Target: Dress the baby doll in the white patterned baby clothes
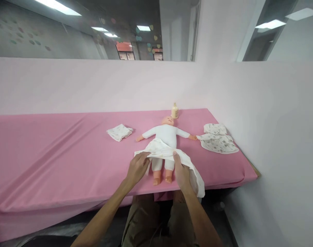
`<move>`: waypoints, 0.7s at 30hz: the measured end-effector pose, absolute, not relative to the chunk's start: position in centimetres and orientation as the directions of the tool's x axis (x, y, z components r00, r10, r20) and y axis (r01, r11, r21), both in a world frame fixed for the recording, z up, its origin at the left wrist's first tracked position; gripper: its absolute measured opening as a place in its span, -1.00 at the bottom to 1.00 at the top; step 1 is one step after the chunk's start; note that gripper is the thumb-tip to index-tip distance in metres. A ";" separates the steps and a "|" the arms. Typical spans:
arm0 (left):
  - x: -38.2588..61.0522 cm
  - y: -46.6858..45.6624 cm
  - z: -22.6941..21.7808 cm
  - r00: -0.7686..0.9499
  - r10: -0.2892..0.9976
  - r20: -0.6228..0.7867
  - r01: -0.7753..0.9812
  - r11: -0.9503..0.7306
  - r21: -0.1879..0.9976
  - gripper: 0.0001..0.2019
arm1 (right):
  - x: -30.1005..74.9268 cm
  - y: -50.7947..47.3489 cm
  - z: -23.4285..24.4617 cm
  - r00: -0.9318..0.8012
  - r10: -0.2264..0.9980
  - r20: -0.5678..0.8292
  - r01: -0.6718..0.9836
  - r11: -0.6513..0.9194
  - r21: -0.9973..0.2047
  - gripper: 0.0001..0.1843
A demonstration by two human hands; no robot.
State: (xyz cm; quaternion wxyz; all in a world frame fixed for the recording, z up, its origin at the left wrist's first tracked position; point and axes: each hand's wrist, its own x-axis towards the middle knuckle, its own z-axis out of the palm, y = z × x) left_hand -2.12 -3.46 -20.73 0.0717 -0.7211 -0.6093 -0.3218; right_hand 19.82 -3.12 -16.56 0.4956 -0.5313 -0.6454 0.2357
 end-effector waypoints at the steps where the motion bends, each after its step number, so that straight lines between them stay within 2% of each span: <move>1: -2.7 -3.4 -20.1 0.011 0.816 0.578 0.923 -0.230 0.307 -0.72 | 19.5 -3.2 -16.0 0.065 0.904 0.422 0.411 0.361 -0.837 -0.60; 4: -4.1 -3.6 -18.1 -0.052 0.772 0.634 0.881 -0.263 0.393 -0.77 | 19.2 -3.3 -15.7 0.068 0.893 0.444 0.335 0.399 -0.853 -0.68; 8: -5.4 -3.9 -16.5 -0.116 0.680 0.724 0.870 -0.282 0.405 -0.80 | 20.6 -4.1 -17.9 0.073 0.952 0.298 0.348 0.256 -0.902 -0.66; 11: -6.3 -4.1 -15.4 -0.222 0.625 0.748 0.881 -0.200 0.429 -0.79 | 22.3 -4.4 -19.8 0.272 0.941 0.199 0.319 0.107 -0.942 -0.66; 14: -7.1 -4.1 -13.5 -0.385 0.627 0.677 0.807 -0.126 0.576 -0.78 | 23.5 -3.9 -20.2 0.445 0.890 0.101 0.184 0.020 -0.983 -0.65; 16: -7.4 -4.2 -11.7 -0.483 0.638 0.600 0.724 -0.095 0.683 -0.77 | 23.7 -3.5 -19.7 0.496 0.866 0.060 0.067 0.031 -0.997 -0.60; 18: -7.5 -4.2 -9.8 -0.560 0.600 0.571 0.653 -0.104 0.750 -0.77 | 23.8 -3.3 -18.8 0.538 0.838 0.097 -0.002 0.116 -0.993 -0.57; 21: -7.5 -4.6 -6.8 -0.601 0.502 0.622 0.626 -0.188 0.757 -0.75 | 24.5 -3.4 -17.4 0.575 0.786 0.226 0.061 0.234 -0.970 -0.59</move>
